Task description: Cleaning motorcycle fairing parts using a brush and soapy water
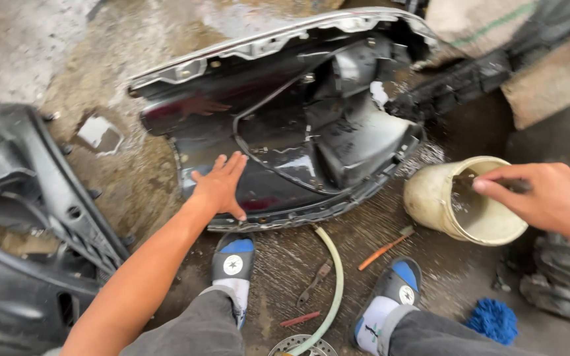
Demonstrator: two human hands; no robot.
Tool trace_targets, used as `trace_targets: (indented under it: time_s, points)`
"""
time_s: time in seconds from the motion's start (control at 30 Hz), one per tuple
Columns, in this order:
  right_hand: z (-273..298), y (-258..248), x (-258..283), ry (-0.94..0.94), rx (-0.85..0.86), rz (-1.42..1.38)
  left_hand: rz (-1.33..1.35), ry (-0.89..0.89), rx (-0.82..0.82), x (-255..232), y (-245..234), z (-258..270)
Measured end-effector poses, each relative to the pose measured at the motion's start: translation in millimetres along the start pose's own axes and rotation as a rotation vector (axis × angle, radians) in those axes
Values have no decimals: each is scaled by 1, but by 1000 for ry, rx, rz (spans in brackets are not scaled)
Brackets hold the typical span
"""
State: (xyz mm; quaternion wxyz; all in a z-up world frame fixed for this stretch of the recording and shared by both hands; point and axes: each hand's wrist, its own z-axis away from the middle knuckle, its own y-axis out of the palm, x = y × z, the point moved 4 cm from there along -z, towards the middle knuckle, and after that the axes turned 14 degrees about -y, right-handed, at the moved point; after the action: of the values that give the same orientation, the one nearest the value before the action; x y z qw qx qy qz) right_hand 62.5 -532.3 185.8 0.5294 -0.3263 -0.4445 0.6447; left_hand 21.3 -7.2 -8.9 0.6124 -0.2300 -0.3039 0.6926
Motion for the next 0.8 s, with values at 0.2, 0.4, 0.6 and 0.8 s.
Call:
trace_targets:
  time_s: [0.2, 0.4, 0.6, 0.8]
  points:
    - [-59, 8, 175, -458, 7, -486, 23, 43, -37, 5, 0, 0]
    - [-164, 95, 298, -564, -109, -590, -85, 62, 19, 8, -21, 19]
    - [-215, 123, 334, -467, -173, -545, -108, 81, -17, 10, -16, 17]
    - [-217, 98, 350, -573, -46, -352, -99, 93, -53, 10, -5, 5]
